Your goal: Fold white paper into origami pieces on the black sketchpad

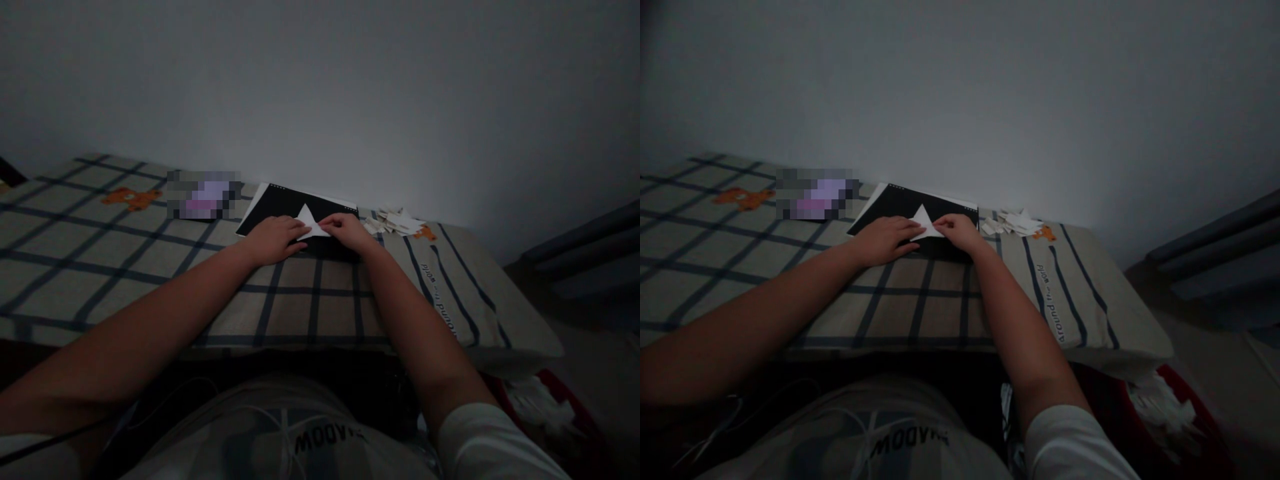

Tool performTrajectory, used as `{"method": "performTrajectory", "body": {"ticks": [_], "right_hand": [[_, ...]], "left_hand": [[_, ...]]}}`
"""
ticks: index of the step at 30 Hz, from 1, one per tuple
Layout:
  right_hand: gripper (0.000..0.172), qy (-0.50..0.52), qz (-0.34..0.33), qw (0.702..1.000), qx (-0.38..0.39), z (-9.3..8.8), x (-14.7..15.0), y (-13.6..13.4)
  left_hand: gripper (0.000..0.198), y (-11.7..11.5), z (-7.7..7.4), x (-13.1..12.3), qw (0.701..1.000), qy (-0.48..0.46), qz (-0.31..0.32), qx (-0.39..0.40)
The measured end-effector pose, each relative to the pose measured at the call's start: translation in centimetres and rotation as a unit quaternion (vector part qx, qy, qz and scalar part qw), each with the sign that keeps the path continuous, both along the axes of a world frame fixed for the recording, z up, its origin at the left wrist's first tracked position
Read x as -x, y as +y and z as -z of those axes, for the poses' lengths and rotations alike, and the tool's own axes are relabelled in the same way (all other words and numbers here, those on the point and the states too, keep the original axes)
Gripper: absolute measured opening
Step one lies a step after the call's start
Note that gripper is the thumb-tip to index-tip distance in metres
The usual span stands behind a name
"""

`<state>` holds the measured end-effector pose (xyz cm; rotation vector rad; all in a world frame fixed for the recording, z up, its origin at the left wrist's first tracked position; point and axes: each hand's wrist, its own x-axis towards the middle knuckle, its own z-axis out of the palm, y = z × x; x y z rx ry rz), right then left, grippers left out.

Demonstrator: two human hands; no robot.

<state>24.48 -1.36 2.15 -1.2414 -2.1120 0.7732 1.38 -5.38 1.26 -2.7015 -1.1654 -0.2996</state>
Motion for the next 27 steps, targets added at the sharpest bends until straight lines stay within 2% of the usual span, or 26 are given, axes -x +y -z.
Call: {"method": "performTrajectory", "body": {"ticks": [6,11,15,20,23,27], "right_hand": [[0.023,0.002,-0.019,0.999,0.04,0.4,-0.2,0.3],[0.018,0.012,-0.044,0.996,0.071,0.4,-0.1,0.1],[0.018,-0.025,-0.036,0.997,0.058,0.6,0.0,0.0],[0.013,-0.127,-0.026,0.991,-0.007,-0.1,0.0,-0.6],[0.01,-0.181,-0.055,0.976,-0.109,-0.5,-0.1,-1.1],[0.016,-0.216,-0.101,0.946,-0.218,-0.5,0.0,-1.1]], "left_hand": [[0.047,-0.2,0.2,-0.1,1.0,0.004,-0.02,-0.004],[0.047,-0.2,0.0,-0.2,0.999,0.01,-0.032,0.014],[0.047,-0.2,-0.2,-0.3,0.999,0.015,-0.039,0.016],[0.047,-0.3,-0.2,-0.3,0.999,0.01,-0.029,0.011],[0.046,-0.3,-0.1,-0.2,1.0,0.009,-0.027,0.005],[0.046,-0.3,0.0,-0.1,1.0,0.006,-0.027,-0.001]]}}
